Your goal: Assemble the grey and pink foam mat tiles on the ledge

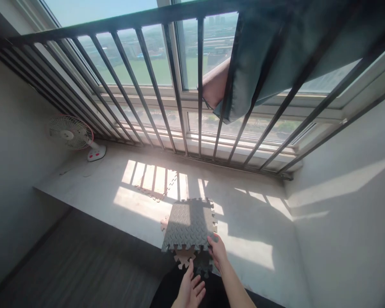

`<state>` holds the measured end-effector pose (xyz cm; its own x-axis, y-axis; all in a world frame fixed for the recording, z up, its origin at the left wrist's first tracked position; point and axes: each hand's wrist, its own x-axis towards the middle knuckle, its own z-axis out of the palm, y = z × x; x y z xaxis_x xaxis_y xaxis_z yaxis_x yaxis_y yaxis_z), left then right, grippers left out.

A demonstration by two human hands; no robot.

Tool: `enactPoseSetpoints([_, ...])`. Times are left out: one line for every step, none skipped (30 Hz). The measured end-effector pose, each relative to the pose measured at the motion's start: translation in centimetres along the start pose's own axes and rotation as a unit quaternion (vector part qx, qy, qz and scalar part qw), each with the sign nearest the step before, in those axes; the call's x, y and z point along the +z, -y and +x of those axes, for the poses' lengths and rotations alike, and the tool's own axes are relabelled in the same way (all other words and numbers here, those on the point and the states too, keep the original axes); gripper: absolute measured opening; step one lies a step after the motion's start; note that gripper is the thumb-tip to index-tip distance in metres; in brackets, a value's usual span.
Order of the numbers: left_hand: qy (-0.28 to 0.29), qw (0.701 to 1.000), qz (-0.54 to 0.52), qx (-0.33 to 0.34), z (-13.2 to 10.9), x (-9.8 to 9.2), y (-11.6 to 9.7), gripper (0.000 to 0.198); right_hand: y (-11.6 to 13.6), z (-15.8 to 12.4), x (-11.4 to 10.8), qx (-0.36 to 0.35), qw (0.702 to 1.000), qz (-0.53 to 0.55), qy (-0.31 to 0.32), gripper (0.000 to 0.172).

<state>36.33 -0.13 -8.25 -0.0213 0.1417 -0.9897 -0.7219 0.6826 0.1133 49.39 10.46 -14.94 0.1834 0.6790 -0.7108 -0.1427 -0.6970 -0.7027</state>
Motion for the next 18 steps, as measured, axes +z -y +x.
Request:
enactPoseSetpoints([0.005, 1.0, -0.007, 0.026, 0.1, 0.9, 0.1, 0.094, -0.2, -1.2, -0.1, 0.01, 0.999, 0.051, -0.01, 0.071])
enactPoseSetpoints([0.008, 0.998, -0.007, 0.056, 0.1, 1.7, 0.0, 0.084, -0.3, -2.5, -0.1, 0.026, 0.992, 0.124, -0.016, 0.073])
enactPoseSetpoints([0.016, 0.996, -0.002, 0.085, 0.0, 2.5, -0.2, 0.074, -0.5, -3.9, -0.2, 0.039, 0.98, 0.193, -0.014, 0.074])
enactPoseSetpoints([0.028, 0.993, 0.005, 0.113, -0.1, 3.3, -0.5, 0.064, -0.7, -5.4, -0.2, 0.046, 0.966, 0.254, -0.005, 0.074])
enactPoseSetpoints([0.037, 0.989, 0.011, 0.141, -0.2, 4.0, -0.8, 0.056, -1.0, -6.8, -0.2, 0.042, 0.953, 0.301, 0.01, 0.074])
enactPoseSetpoints([0.041, 0.985, 0.016, 0.169, -0.3, 4.7, -1.2, 0.05, -1.3, -8.2, -0.2, 0.032, 0.943, 0.33, 0.025, 0.074])
enactPoseSetpoints([0.043, 0.979, 0.023, 0.196, -0.4, 5.4, -1.6, 0.045, -1.7, -9.5, -0.2, 0.023, 0.937, 0.347, 0.036, 0.074])
enactPoseSetpoints([0.042, 0.972, 0.038, 0.226, -0.6, 6.0, -2.1, 0.043, -2.1, -10.7, -0.3, 0.022, 0.934, 0.353, 0.043, 0.075])
enactPoseSetpoints([0.039, 0.963, 0.068, 0.256, -0.7, 6.6, -2.6, 0.041, -2.6, -11.7, -0.6, 0.03, 0.935, 0.35, 0.046, 0.075])
enactPoseSetpoints([0.038, 0.951, 0.115, 0.283, -1.0, 7.0, -3.3, 0.04, -3.2, -12.5, -1.1, 0.049, 0.938, 0.34, 0.05, 0.073])
enactPoseSetpoints([0.045, 0.934, 0.176, 0.308, -1.3, 7.4, -4.0, 0.04, -3.9, -13.0, -1.9, 0.076, 0.941, 0.326, 0.054, 0.071])
enactPoseSetpoints([0.058, 0.911, 0.247, 0.326, -1.7, 7.8, -4.9, 0.04, -4.7, -13.4, -3.0, 0.105, 0.942, 0.314, 0.06, 0.071])
enactPoseSetpoints([0.076, 0.883, 0.317, 0.339, -2.3, 8.1, -5.9, 0.04, -5.5, -13.6, -4.5, 0.13, 0.941, 0.306, 0.063, 0.072])
enactPoseSetpoints([0.095, 0.853, 0.382, 0.344, -2.9, 8.5, -7.1, 0.04, -6.4, -13.7, -6.2, 0.15, 0.939, 0.303, 0.06, 0.074])
enactPoseSetpoints([0.115, 0.822, 0.442, 0.34, -3.6, 9.1, -8.3, 0.038, -7.3, -13.7, -8.2, 0.163, 0.937, 0.304, 0.046, 0.076])
enactPoseSetpoints([0.133, 0.791, 0.494, 0.336, -4.4, 9.8, -9.5, 0.036, -8.0, -13.8, -10.4, 0.165, 0.939, 0.303, 0.016, 0.077])
enactPoseSetpoints([0.146, 0.76, 0.543, 0.327, -5.2, 10.7, -10.7, 0.034, -8.7, -13.8, -12.5, 0.156, 0.942, 0.295, -0.024, 0.076])
enactPoseSetpoints([0.156, 0.729, 0.585, 0.319, -6.0, 11.8, -11.7, 0.032, -9.1, -14.0, -14.6, 0.14, 0.946, 0.285, -0.071, 0.076])
